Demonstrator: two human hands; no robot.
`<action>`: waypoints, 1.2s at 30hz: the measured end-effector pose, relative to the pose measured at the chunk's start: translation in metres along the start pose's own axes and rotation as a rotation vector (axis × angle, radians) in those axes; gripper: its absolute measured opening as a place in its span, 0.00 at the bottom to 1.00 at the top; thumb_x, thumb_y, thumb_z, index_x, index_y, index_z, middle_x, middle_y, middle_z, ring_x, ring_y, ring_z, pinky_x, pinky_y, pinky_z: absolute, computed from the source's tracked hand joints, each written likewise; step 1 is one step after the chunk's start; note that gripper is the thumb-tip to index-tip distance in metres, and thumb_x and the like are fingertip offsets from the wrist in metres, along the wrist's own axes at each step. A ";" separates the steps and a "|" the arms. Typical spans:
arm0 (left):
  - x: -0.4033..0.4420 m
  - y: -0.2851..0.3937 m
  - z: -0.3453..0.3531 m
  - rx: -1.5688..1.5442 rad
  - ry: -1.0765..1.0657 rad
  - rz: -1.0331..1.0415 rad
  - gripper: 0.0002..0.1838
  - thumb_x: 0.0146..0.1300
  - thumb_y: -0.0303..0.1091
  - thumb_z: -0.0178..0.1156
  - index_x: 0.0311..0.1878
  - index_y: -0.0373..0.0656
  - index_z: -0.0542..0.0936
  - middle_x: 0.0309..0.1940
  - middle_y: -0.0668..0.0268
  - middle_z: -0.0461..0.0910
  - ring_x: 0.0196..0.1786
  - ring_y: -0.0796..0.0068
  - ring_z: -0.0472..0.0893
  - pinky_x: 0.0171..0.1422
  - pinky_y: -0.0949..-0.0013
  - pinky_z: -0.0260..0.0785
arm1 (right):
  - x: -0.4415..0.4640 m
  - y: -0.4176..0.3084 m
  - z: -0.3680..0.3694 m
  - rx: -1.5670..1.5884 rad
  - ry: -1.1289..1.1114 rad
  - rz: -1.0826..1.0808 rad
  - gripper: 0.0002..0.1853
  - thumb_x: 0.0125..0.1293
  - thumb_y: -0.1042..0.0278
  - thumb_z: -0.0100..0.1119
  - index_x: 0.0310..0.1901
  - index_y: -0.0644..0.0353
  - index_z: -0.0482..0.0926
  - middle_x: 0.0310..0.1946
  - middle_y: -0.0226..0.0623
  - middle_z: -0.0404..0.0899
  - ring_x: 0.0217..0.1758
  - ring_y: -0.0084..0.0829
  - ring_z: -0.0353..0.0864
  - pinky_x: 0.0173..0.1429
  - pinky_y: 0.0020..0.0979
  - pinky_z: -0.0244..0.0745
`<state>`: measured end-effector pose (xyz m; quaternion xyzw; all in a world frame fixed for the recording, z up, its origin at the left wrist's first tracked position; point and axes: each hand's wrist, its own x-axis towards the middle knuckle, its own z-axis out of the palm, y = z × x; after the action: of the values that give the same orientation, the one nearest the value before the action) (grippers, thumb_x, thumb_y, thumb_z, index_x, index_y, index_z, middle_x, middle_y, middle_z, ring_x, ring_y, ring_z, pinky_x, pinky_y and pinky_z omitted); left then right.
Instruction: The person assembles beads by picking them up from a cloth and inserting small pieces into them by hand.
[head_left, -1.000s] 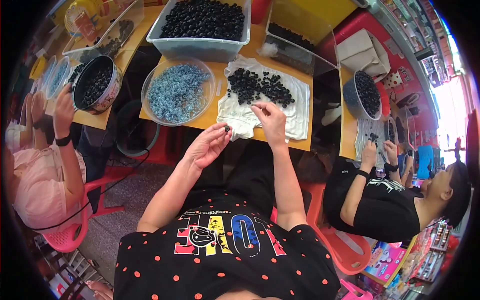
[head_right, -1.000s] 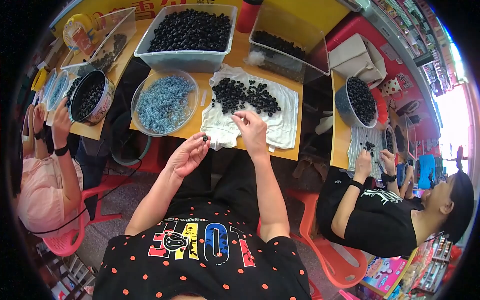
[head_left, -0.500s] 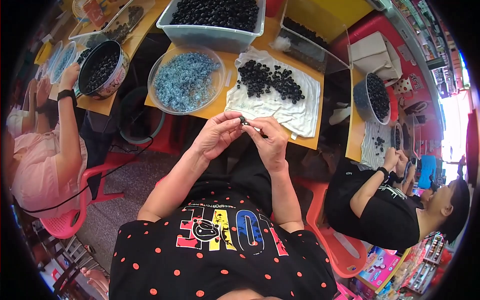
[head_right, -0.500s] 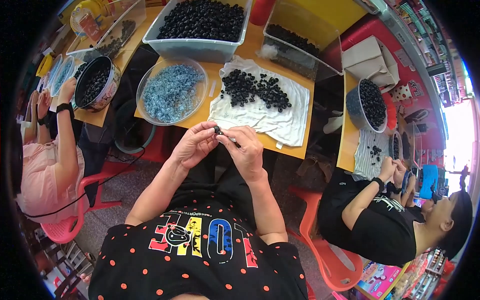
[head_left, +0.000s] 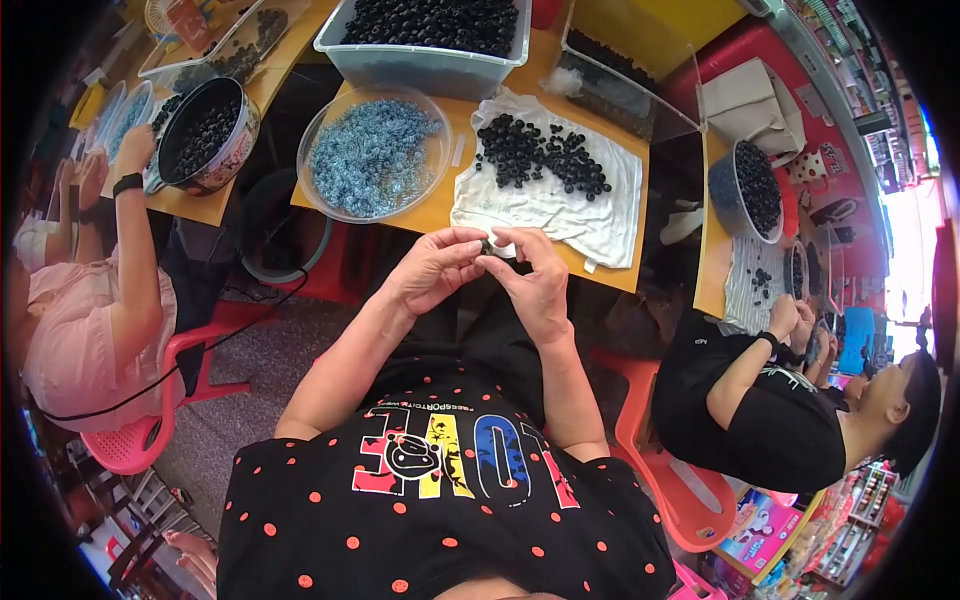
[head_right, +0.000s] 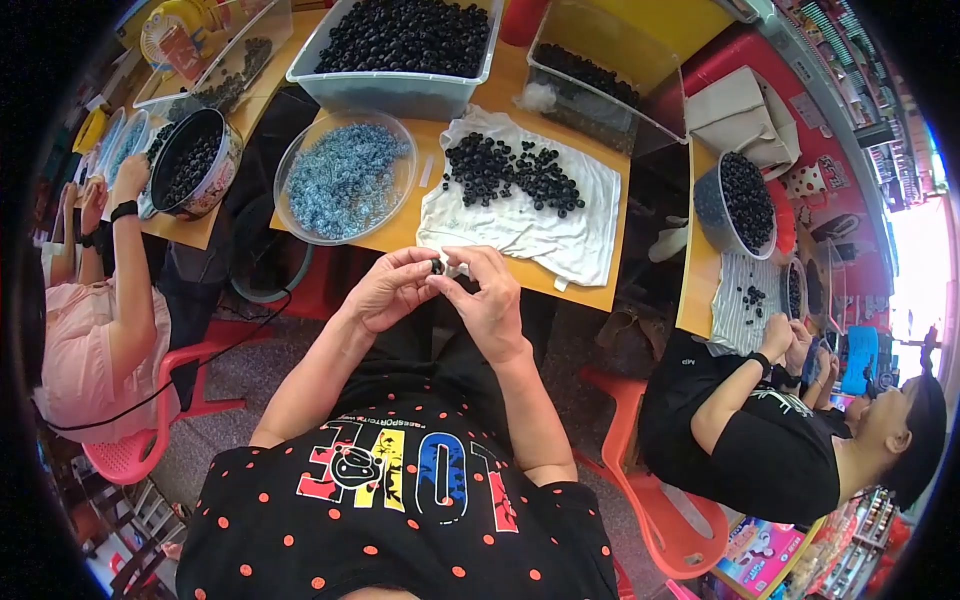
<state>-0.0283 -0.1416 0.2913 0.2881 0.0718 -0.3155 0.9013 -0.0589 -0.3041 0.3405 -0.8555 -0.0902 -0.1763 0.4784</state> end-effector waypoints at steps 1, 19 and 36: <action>0.001 -0.001 -0.004 -0.031 -0.060 -0.040 0.09 0.64 0.25 0.62 0.47 0.38 0.78 0.40 0.65 0.80 0.43 0.77 0.80 0.52 0.73 0.76 | 0.002 -0.001 -0.003 0.083 -0.059 0.043 0.14 0.51 0.74 0.71 0.41 0.61 0.83 0.34 0.33 0.82 0.39 0.28 0.79 0.45 0.28 0.72; -0.001 -0.034 -0.019 -0.164 -0.180 -0.155 0.16 0.62 0.31 0.65 0.52 0.42 0.73 0.44 0.68 0.77 0.43 0.81 0.79 0.49 0.77 0.76 | -0.024 0.027 0.005 0.273 -0.194 0.074 0.13 0.55 0.77 0.68 0.44 0.63 0.83 0.39 0.38 0.83 0.37 0.27 0.80 0.45 0.24 0.75; 0.129 0.178 0.089 0.509 0.194 0.380 0.28 0.66 0.34 0.59 0.63 0.25 0.64 0.49 0.46 0.78 0.49 0.62 0.82 0.53 0.64 0.79 | -0.069 0.072 0.000 0.795 -0.009 0.514 0.17 0.71 0.67 0.56 0.57 0.65 0.76 0.43 0.34 0.83 0.40 0.16 0.75 0.48 0.20 0.69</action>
<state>0.1777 -0.1474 0.4090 0.5409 0.0209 -0.1206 0.8321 -0.0992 -0.3408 0.2573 -0.6015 0.0619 -0.0004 0.7965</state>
